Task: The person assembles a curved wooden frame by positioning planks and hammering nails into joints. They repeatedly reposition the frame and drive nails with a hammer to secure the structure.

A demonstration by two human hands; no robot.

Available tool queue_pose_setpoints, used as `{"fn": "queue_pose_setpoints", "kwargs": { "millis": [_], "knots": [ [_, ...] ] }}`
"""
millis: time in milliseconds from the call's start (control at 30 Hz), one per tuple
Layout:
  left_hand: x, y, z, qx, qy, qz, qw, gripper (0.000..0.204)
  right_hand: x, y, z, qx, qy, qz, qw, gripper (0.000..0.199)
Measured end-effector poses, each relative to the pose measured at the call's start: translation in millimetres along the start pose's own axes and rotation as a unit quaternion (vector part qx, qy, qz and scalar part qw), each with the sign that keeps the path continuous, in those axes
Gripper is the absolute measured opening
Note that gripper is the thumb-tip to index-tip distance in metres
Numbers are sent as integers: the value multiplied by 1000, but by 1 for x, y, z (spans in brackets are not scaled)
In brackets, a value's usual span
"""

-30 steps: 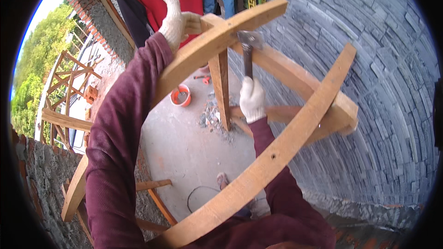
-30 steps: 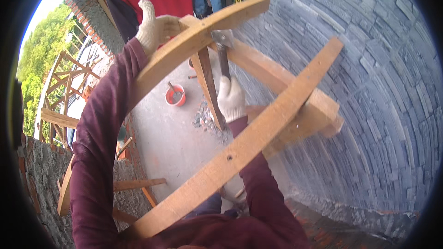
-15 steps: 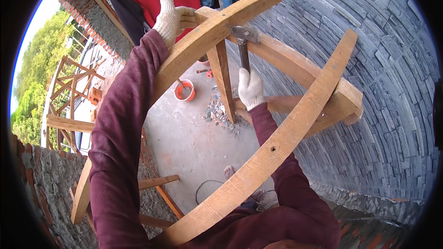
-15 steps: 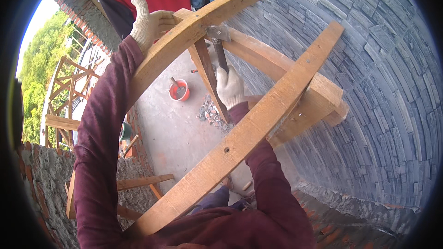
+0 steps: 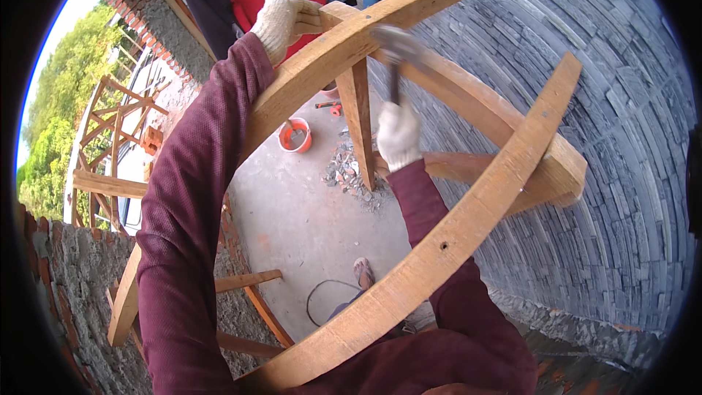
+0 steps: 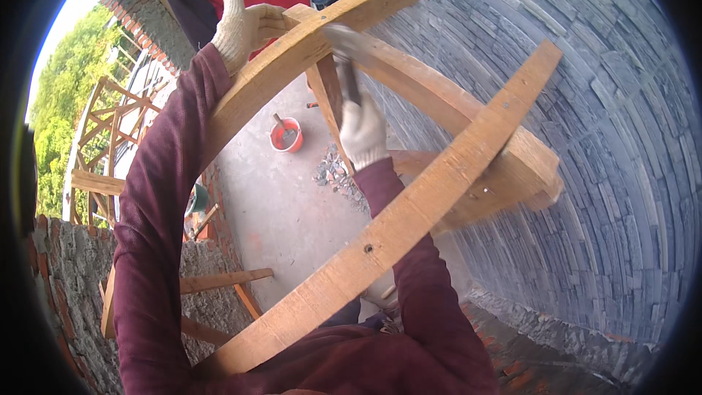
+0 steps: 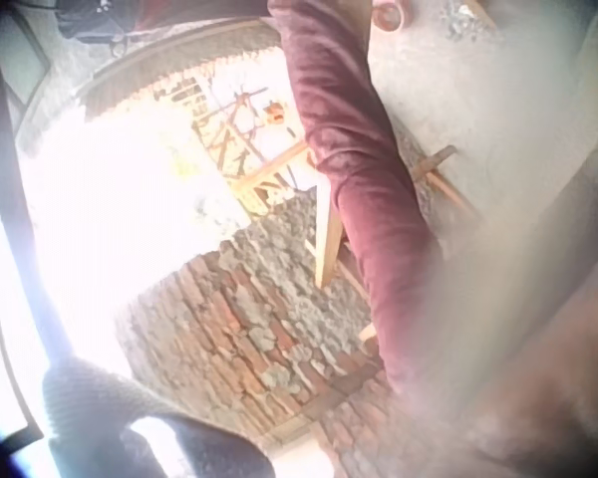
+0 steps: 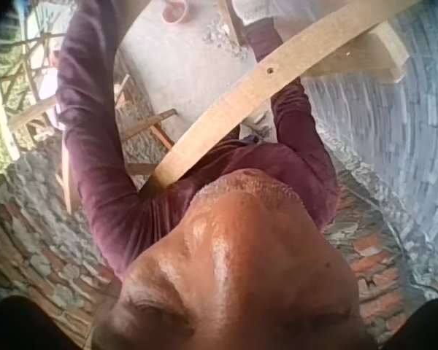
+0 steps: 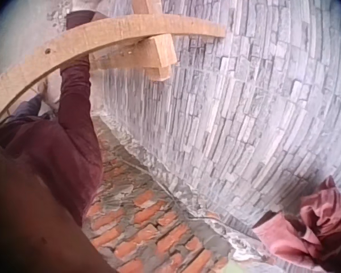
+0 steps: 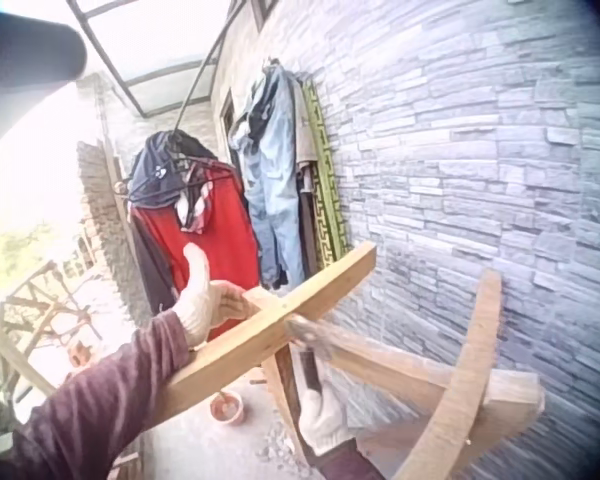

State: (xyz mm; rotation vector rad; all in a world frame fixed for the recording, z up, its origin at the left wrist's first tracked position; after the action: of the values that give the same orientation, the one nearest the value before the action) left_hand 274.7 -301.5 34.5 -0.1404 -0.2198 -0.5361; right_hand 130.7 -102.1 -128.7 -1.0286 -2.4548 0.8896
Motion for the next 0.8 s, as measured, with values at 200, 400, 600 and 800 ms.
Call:
{"fn": "queue_pose_setpoints", "kwargs": {
  "millis": [200, 400, 600, 800],
  "knots": [
    [17, 5, -10, -6, 12, 7, 1000, 140, 37, 1, -35, 48, -120, 25, 991, 44],
    [-11, -3, -20, 53, 46, -16, 997, 140, 9, 9, 28, -27, 91, -5, 995, 38],
    [31, 11, -33, 50, 38, 39, 997, 136, 43, -6, -68, 81, -171, 78, 979, 51],
    [-2, 0, -16, 88, 28, 38, 995, 138, 2, 26, 34, -48, 88, -24, 995, 38]
  ]
}}
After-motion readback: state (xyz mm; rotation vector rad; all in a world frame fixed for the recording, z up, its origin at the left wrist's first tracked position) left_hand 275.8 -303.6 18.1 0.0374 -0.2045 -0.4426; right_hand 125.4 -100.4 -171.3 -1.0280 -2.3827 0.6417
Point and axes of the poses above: each hand's wrist, its own y-axis away from the middle knuckle, its own x-axis out of the back of the hand, z = x × y, the point moved 8 cm from there along -y, towards the middle knuckle, and after that the axes turned 2 degrees about -x, right-handed, at the moved point
